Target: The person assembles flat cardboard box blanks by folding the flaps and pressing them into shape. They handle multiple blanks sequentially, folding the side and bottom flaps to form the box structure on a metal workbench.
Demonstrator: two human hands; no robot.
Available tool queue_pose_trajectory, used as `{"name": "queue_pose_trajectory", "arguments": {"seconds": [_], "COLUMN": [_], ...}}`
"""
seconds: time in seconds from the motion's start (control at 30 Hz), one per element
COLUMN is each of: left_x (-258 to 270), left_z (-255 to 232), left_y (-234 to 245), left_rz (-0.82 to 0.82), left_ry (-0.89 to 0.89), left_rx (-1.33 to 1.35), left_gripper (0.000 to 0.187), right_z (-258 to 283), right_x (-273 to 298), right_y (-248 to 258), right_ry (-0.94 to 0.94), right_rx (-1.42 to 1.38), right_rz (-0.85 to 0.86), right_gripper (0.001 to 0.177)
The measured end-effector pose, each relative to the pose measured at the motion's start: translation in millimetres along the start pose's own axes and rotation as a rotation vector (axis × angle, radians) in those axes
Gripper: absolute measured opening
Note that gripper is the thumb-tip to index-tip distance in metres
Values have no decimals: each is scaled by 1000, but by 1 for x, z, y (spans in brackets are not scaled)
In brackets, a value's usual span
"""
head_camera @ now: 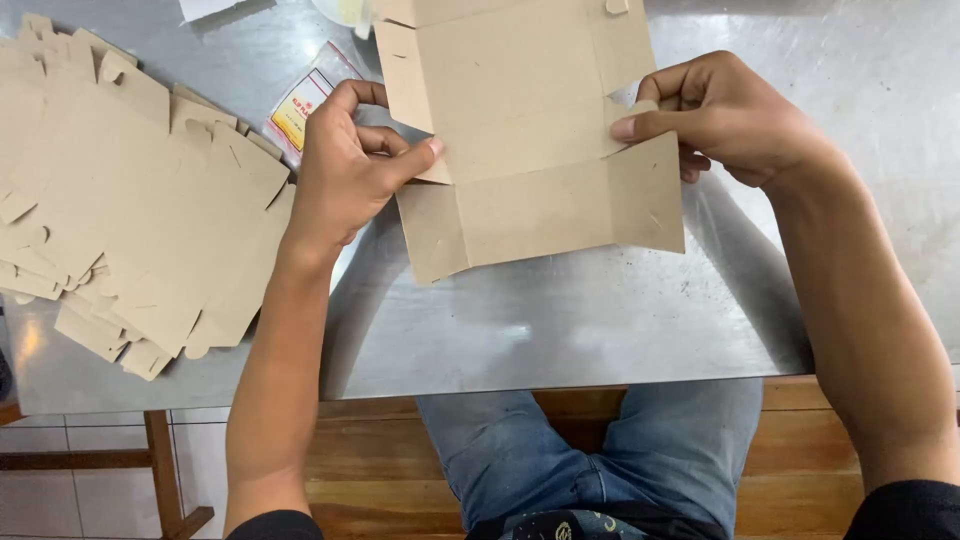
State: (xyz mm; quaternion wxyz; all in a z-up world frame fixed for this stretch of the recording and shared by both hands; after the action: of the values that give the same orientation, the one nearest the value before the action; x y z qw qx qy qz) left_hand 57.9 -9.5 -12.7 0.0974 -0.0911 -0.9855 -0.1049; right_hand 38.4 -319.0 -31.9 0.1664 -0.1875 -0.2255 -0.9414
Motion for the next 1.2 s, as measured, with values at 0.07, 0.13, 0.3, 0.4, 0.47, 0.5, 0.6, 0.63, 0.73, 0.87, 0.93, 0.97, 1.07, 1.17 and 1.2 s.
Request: {"name": "queue_pose_trajectory", "arguments": {"seconds": [0.07, 0.13, 0.3, 0.4, 0.47, 0.5, 0.6, 0.63, 0.73, 0.87, 0.93, 0.97, 1.07, 1.17, 1.2], "left_x": [2, 8, 25, 25, 24, 24, 22, 21, 26, 40, 45, 46, 45, 43, 40], "left_z": [0, -4, -12, -3, 2, 4, 15, 19, 17, -7, -17, -16, -6, 12, 20], "left_y": [-1, -5, -29, -37, -45, -50, -59, -59, -61, -63, -68, -75, -92, -100, -102], "left_rz": [-42, -77, 31, 69, 117, 164, 127, 125, 40, -56, -28, 87, 297, 443, 493], "left_ry": [-13, -28, -144, -260, -282, -307, -494, -495, -705, -989, -1079, -1090, -1062, -909, -796], "left_rx": [-90, -177, -172, -464, -556, -647, -754, -754, -841, -797, -729, -692, -682, -688, -663], "left_gripper": [50, 55, 98, 91, 83, 76, 50, 50, 44, 31, 24, 25, 39, 66, 78], "right_z": [3, 8, 29, 28, 24, 24, 22, 24, 28, 35, 37, 35, 33, 35, 35], "right_x": [2, 8, 20, 18, 15, 13, 8, 8, 9, 16, 16, 17, 19, 22, 24], "right_y": [-4, -7, -13, -20, -25, -27, -38, -40, -40, -32, -27, -24, -18, -20, -22], "right_ry": [-31, -68, -15, -8, 54, 118, 167, 169, 177, 101, 51, 1, -50, -50, -51], "right_rx": [45, 89, 345, 359, 423, 491, 524, 525, 511, 389, 399, 361, 261, 169, 142], "right_rz": [10, 15, 49, 84, 82, 77, 84, 84, 84, 131, 132, 131, 131, 174, 213], "right_gripper": [40, 42, 43, 43, 40, 36, 34, 34, 39, 38, 40, 36, 33, 33, 33]}}
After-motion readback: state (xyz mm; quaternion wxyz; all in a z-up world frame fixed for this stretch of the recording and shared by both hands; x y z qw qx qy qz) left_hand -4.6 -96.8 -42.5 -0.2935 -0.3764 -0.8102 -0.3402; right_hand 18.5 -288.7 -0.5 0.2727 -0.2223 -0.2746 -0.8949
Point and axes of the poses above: each hand's wrist, its own x-axis away from the middle knuckle, its own y-axis out of the back of the hand, z = x × y, the point moved 6 cm from there along -x, towards the middle knuckle, and after that the axes turned 13 degrees about x, right-handed, at the moved point
